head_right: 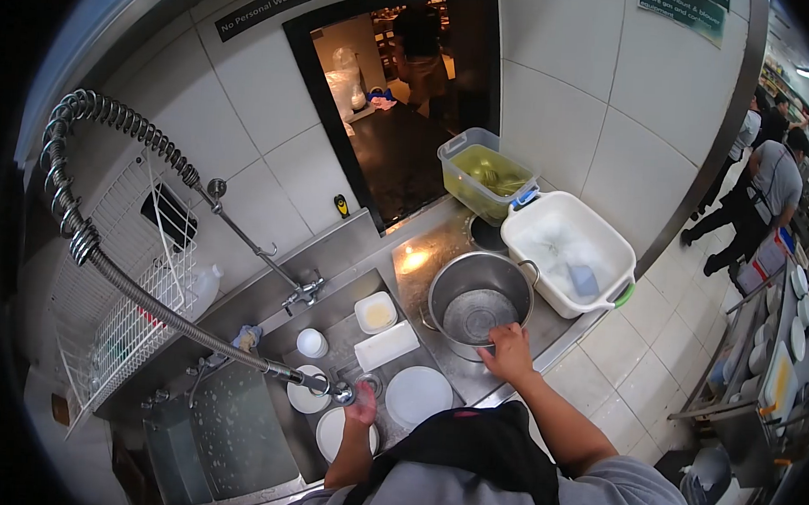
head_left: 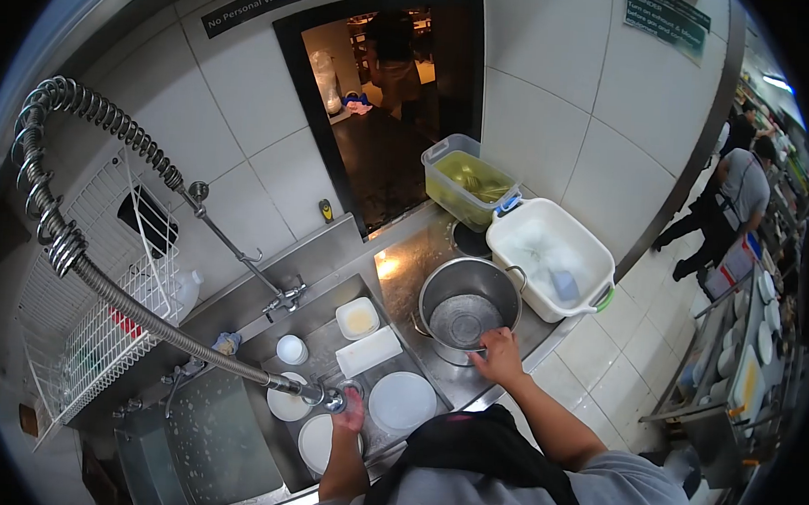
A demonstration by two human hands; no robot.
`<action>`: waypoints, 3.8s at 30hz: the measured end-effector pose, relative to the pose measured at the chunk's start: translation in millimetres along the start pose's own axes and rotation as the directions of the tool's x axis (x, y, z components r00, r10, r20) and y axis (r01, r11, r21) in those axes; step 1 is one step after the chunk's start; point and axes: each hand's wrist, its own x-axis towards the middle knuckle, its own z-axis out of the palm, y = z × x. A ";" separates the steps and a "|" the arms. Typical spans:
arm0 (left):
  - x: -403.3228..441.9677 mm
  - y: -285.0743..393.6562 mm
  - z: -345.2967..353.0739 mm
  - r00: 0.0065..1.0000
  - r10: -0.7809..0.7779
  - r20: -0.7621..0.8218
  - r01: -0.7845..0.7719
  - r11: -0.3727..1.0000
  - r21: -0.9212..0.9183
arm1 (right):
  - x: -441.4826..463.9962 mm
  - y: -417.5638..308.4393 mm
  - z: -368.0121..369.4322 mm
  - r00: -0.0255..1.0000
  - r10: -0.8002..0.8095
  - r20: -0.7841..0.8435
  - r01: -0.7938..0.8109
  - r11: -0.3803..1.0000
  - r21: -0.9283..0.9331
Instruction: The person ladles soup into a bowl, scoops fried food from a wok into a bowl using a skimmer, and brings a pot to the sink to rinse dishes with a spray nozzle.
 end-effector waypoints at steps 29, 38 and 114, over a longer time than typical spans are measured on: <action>22.6 -0.7 -36.2 0.928 0.151 0.340 -0.245 -0.439 0.864 | -2.7 5.0 1.8 0.999 -0.030 -0.033 0.029 0.998 -0.048; -16.4 -11.3 -3.4 0.966 -0.074 0.248 -0.169 -0.906 0.387 | -5.6 9.6 3.5 1.000 0.006 -0.023 -0.006 1.000 -0.013; -18.9 7.2 32.9 0.991 0.059 0.123 -0.059 0.998 -0.004 | 1.1 6.1 -4.7 0.999 0.002 0.037 -0.004 0.999 0.041</action>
